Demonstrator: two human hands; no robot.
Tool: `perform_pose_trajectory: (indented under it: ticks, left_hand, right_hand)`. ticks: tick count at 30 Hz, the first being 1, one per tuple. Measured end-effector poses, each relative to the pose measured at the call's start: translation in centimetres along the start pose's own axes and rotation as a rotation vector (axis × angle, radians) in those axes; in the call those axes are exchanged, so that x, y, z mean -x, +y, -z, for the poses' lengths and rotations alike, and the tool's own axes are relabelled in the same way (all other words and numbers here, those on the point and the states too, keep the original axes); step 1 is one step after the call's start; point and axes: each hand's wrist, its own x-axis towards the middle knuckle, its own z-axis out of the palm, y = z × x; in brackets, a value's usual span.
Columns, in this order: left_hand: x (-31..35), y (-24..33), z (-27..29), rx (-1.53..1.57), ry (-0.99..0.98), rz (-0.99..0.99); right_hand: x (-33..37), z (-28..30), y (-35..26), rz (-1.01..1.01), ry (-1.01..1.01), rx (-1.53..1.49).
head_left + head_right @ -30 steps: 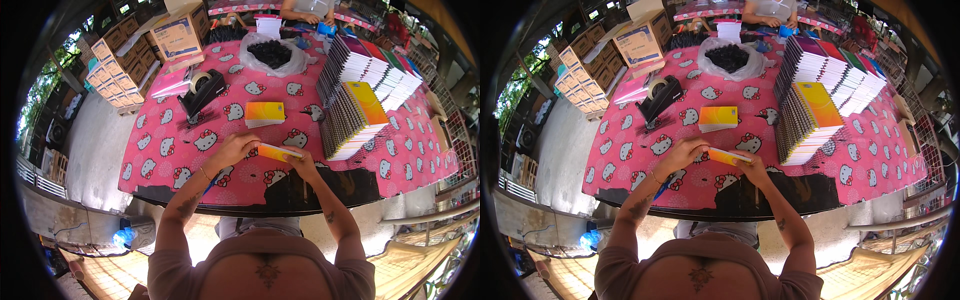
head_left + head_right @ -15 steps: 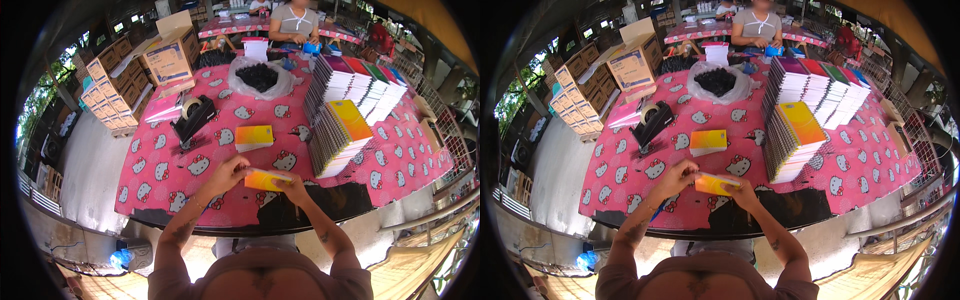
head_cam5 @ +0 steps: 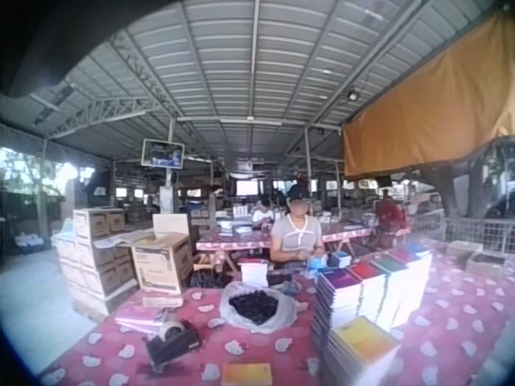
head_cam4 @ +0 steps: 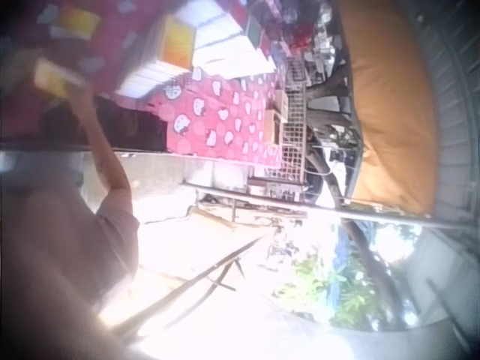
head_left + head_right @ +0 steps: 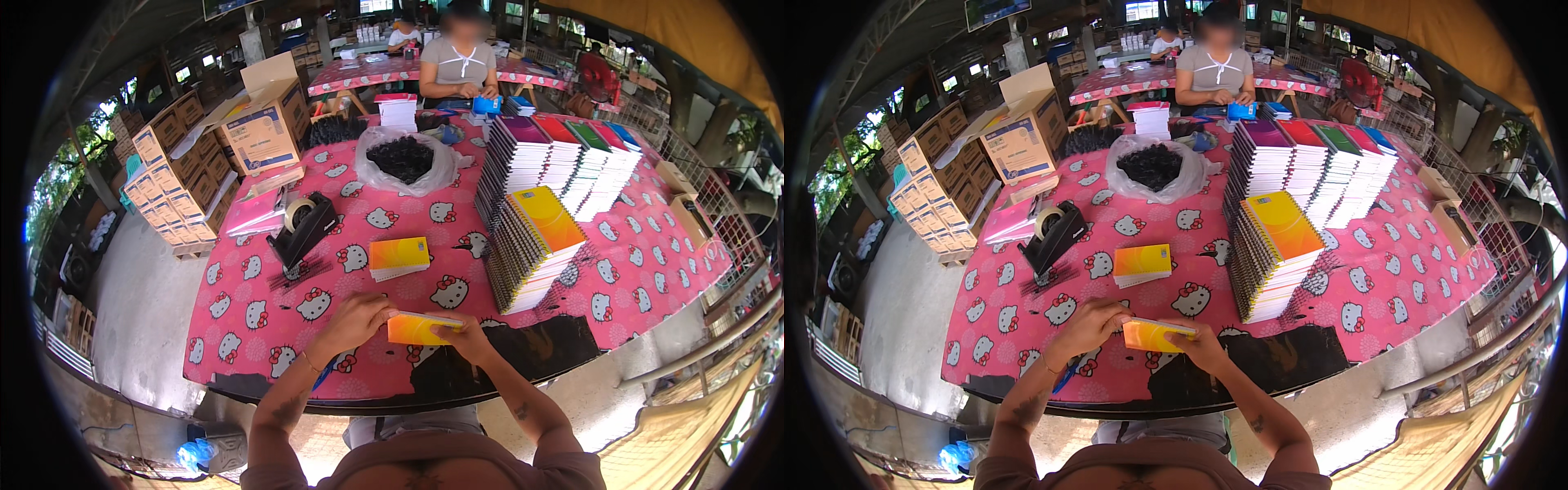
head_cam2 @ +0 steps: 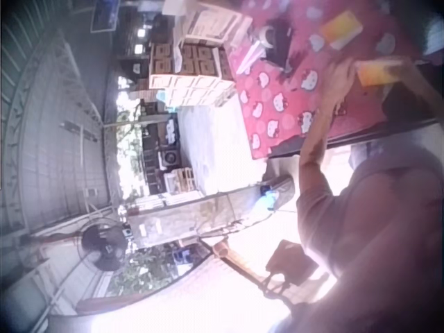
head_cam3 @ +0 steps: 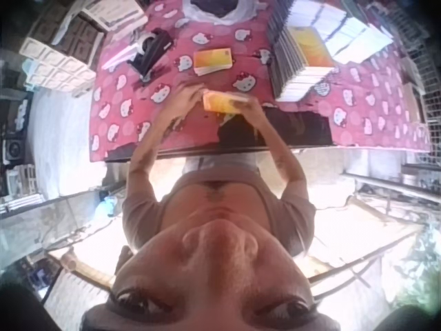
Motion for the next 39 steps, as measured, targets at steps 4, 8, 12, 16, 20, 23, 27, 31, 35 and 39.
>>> perform_pose_trajectory:
  ticks: [4, 8, 12, 16, 20, 23, 27, 31, 35, 39]
  left_hand:
    - [-0.1, 0.2, 0.4, -0.134, -0.084, -0.016]
    - [-2.9, 2.3, 3.5, -0.446, 0.35, -0.068]
    - [-5.6, 0.2, 18.4, 0.329, 0.88, 0.303]
    - [-6.0, 4.0, 13.6, 0.542, -0.205, 0.133]
    - [-2.5, 3.1, 4.1, -0.298, -0.266, 0.006]
    - [-2.1, 3.5, 2.2, -0.229, -0.029, -0.093]
    - [-2.5, 6.4, 1.4, -0.616, 0.135, -0.056]
    - [0.0, 6.8, -1.8, -0.469, 0.142, -0.074]
    - [-4.1, 7.8, 3.9, -0.544, 0.382, -0.05]
    - [-13.5, 15.2, 6.6, 0.018, 0.088, -0.248]
  right_hand:
    - [0.3, -0.5, -0.9, 0.045, 0.015, 0.105]
    - [0.9, -1.0, -2.5, 0.043, 0.096, 0.063]
    - [0.9, -1.4, -2.3, 0.108, 0.106, -0.003]
    - [1.4, -0.3, -2.5, 0.052, 0.13, 0.034]
    - [1.4, 0.1, -3.3, 0.115, 0.099, -0.006]
    - [2.3, 0.2, -4.3, 0.097, 0.114, -0.002]
    - [2.8, -0.5, -5.7, 0.137, 0.223, -0.009]
    - [3.1, -1.4, -5.5, 0.156, 0.271, -0.033]
    - [1.6, -1.5, -5.2, 0.159, 0.288, -0.065]
    - [0.3, 0.1, -2.0, 0.106, 0.256, 0.027]
